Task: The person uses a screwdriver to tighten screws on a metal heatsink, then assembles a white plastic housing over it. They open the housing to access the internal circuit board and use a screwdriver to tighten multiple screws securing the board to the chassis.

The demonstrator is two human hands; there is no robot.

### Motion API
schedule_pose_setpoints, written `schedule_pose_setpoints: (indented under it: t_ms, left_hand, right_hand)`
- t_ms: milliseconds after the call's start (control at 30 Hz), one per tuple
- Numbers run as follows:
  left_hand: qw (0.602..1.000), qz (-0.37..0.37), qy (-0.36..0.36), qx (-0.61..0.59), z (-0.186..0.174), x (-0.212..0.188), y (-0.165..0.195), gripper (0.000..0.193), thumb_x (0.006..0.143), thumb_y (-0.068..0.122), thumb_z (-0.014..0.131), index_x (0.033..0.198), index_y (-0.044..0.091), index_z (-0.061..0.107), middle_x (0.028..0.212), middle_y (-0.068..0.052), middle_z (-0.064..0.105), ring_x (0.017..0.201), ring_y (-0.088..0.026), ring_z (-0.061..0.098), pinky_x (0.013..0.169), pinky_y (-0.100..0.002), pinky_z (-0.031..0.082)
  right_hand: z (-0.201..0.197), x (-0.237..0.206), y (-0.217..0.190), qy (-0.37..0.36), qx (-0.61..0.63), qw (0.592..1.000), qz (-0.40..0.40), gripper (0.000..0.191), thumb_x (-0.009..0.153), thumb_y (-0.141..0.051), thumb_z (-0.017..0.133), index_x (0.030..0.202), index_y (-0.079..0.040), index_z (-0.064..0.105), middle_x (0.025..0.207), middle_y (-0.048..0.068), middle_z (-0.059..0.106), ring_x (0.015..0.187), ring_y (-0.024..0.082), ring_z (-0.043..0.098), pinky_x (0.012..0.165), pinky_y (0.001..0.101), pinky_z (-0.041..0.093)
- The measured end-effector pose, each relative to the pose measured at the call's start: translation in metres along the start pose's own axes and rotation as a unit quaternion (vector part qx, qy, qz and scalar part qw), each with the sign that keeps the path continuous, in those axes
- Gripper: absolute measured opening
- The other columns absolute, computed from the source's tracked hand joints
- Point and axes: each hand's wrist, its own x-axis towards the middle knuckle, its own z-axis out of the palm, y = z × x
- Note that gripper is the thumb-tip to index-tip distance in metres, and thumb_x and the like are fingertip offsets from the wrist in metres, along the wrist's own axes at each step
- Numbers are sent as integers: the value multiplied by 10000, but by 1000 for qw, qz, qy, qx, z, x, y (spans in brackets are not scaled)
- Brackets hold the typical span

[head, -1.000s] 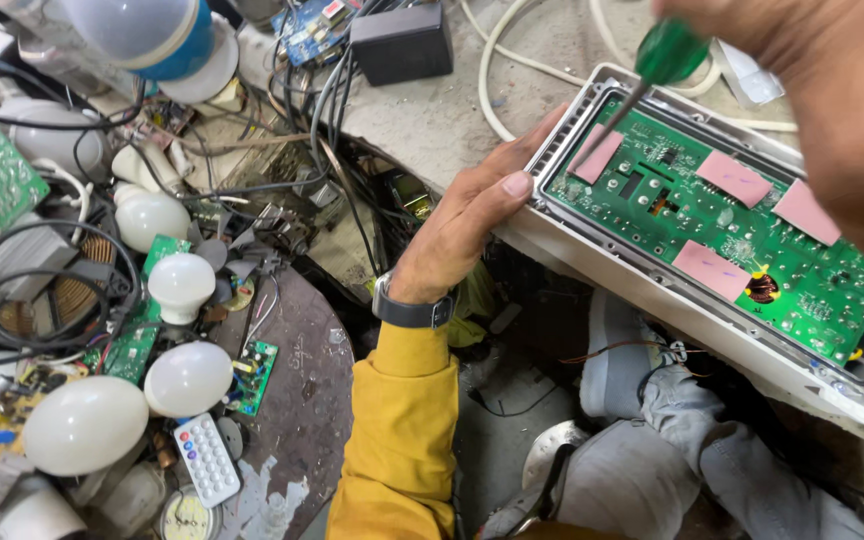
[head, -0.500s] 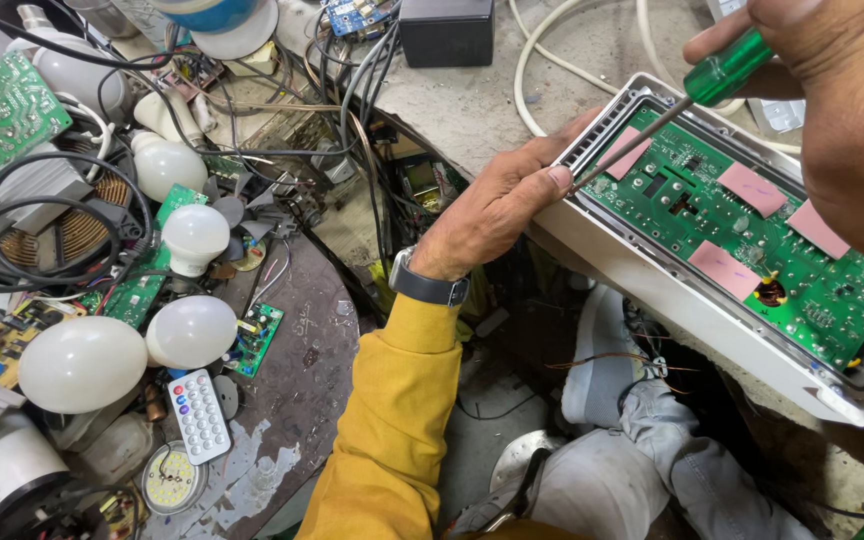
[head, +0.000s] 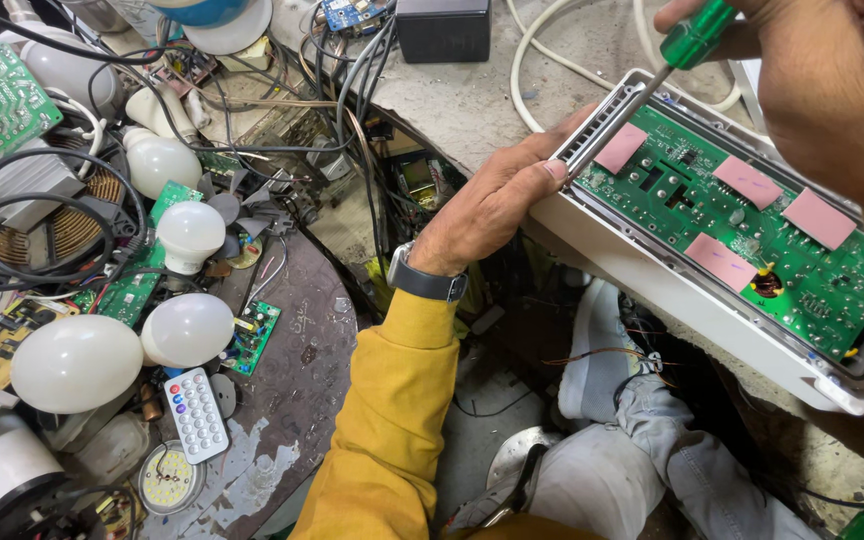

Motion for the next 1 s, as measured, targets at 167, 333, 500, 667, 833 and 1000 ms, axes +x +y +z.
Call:
schedule_pose_setpoints:
  t_ms: [167, 333, 500, 667, 833, 1000]
  left_hand:
    - [1000, -9, -7, -11, 0, 0, 6, 614, 1050, 269, 452, 1601, 2, 399, 1675, -197, 426, 1590, -317, 377, 1333, -365, 248]
    - [1000, -2, -15, -2, 1, 1, 0, 590, 1072, 262, 448, 1600, 3, 396, 1692, -201, 404, 1614, -319, 345, 1345, -367, 233]
    - [999, -16, -19, 22, -5, 5, 12, 585, 1086, 284, 461, 1596, 5, 407, 1618, -196, 497, 1540, -307, 440, 1297, -361, 306]
    - [977, 30, -33, 207, -25, 21, 61, 475, 1106, 234, 569, 1511, -1, 487, 1454, -177, 652, 1301, -231, 690, 1126, -324, 536]
    - [986, 54, -145, 66, -35, 39, 102, 373, 1050, 163, 739, 1346, -11, 595, 1248, -157, 746, 1140, -149, 723, 1062, -301, 599]
    - [944, 105, -82, 302, -29, 38, 104, 160, 937, 118, 809, 1055, 38, 737, 903, -105, 774, 812, -165, 763, 749, -295, 597]
  right_hand:
    - [-3, 3, -8, -24, -38, 998, -41, 198, 996, -289, 671, 964, -94, 690, 939, 56, 708, 828, 159, 707, 701, 398, 595]
    - [-2, -2, -19, -51, -77, 991, -99, 194, 1025, -256, 662, 992, -67, 691, 941, 69, 708, 829, 163, 704, 706, 380, 587]
    - [2, -10, -23, -75, -116, 976, -171, 191, 1054, -224, 653, 1021, -39, 692, 943, 82, 709, 830, 166, 700, 711, 363, 578]
    - [0, -7, -28, -107, -143, 963, -203, 189, 1083, -191, 644, 1049, -12, 693, 945, 95, 709, 830, 169, 696, 717, 345, 569]
    - [-4, -3, -28, -107, -146, 958, -224, 187, 1112, -158, 635, 1077, 15, 694, 947, 108, 709, 831, 173, 692, 722, 328, 560]
    - [0, -10, -30, -90, -166, 935, -301, 186, 1141, -126, 627, 1105, 43, 695, 949, 121, 710, 832, 176, 689, 727, 311, 551]
